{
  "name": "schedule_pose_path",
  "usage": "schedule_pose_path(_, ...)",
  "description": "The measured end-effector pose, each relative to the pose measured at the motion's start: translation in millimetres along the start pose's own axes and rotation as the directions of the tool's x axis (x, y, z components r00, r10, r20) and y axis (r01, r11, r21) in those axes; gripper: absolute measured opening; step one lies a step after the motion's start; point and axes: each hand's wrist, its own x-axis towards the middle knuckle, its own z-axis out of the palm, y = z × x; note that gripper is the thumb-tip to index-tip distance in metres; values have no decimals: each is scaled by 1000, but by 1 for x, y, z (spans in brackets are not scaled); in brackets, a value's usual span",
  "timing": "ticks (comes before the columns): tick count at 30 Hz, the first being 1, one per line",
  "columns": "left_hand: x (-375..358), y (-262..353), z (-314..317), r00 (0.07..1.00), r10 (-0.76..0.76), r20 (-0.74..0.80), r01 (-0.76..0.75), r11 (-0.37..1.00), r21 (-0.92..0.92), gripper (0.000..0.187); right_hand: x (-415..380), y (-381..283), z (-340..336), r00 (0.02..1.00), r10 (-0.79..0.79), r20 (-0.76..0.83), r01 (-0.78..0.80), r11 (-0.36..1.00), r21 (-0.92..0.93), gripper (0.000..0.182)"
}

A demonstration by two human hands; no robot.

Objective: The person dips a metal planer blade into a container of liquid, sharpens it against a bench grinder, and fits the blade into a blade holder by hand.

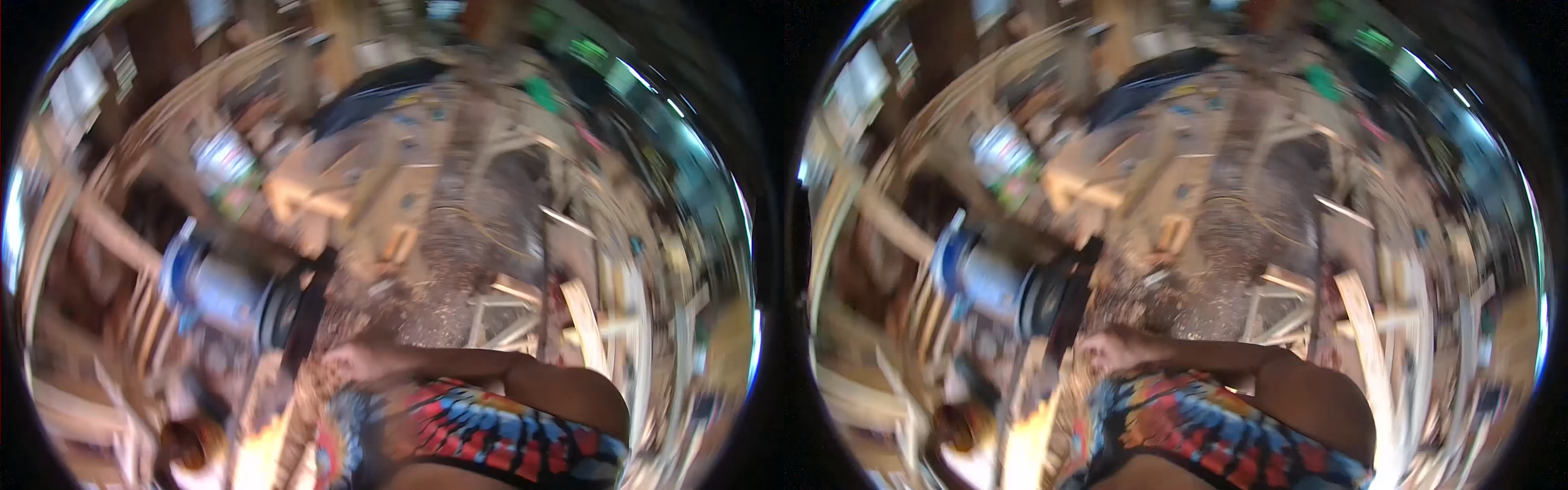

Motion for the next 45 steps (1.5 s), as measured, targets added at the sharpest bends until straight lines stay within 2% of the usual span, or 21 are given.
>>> schedule_pose_path(1,-9,-15,-43,998,-41,-39,40,999,-14,47,5,22,20,998,-61,-2,60,986,158,33)
schedule_pose_path(2,-20,-25,-83,995,-76,-65,74,997,-36,48,4,13,14,995,-87,-43,88,996,33,33)
schedule_pose_path(4,-57,-48,-150,984,-155,-84,147,985,-95,48,8,7,15,989,-135,-59,140,985,97,22)
schedule_pose_path(5,-72,-54,-173,979,-195,-66,184,972,-145,49,7,18,19,998,-56,9,55,996,63,27)
schedule_pose_path(8,-98,-66,-198,949,-311,49,310,895,-321,50,19,12,10,990,-72,120,62,995,82,40)
schedule_pose_path(10,-95,-73,-200,935,-311,172,354,779,-517,50,23,1,8,985,-88,150,87,996,13,35)
schedule_pose_path(12,-105,-79,-204,958,-134,255,283,592,-754,55,31,-2,9,979,-114,171,115,993,3,35)
schedule_pose_path(16,-112,-67,-203,944,-297,146,323,729,-603,57,38,-11,12,967,-151,207,154,988,1,36)
schedule_pose_path(19,-124,-46,-204,972,-206,114,231,738,-635,58,39,-17,10,962,-160,220,164,987,0,35)
schedule_pose_path(20,-128,-37,-199,982,-144,124,189,690,-699,58,39,-18,11,961,-168,220,172,985,2,35)
schedule_pose_path(23,-121,-55,-201,965,-208,159,258,656,-710,56,36,-13,16,958,-183,221,189,982,-6,35)
schedule_pose_path(27,-124,-46,-197,985,-130,109,168,645,-745,53,33,-12,20,952,-205,226,203,979,33,36)
schedule_pose_path(28,-132,-23,-188,978,-208,26,143,572,-807,45,31,-13,20,955,-201,218,201,979,20,37)
schedule_pose_path(31,-112,-60,-207,920,-392,27,353,797,-490,50,25,-14,21,960,-186,209,188,982,10,37)
schedule_pose_path(32,-112,-63,-207,925,-378,-20,343,859,-379,47,27,-14,20,962,-182,204,184,983,8,37)
schedule_pose_path(33,-116,-58,-202,958,-285,2,223,745,-629,43,30,-14,18,957,-203,207,207,978,2,37)
schedule_pose_path(35,-116,-66,-210,969,-242,47,198,648,-735,45,25,-16,20,954,-212,214,216,976,1,37)
schedule_pose_path(36,-104,-79,-219,949,-308,74,293,764,-575,59,24,-19,22,960,-185,210,190,982,-1,36)
schedule_pose_path(40,-132,-22,-214,974,175,141,-9,658,-753,84,21,-25,30,941,-218,259,226,974,1,35)
schedule_pose_path(43,-107,-110,-247,987,29,158,106,621,-777,66,25,-20,37,935,-260,242,257,965,46,35)
schedule_pose_path(45,-109,-100,-223,975,-220,-15,179,829,-530,49,25,-28,41,931,-273,241,266,962,65,34)
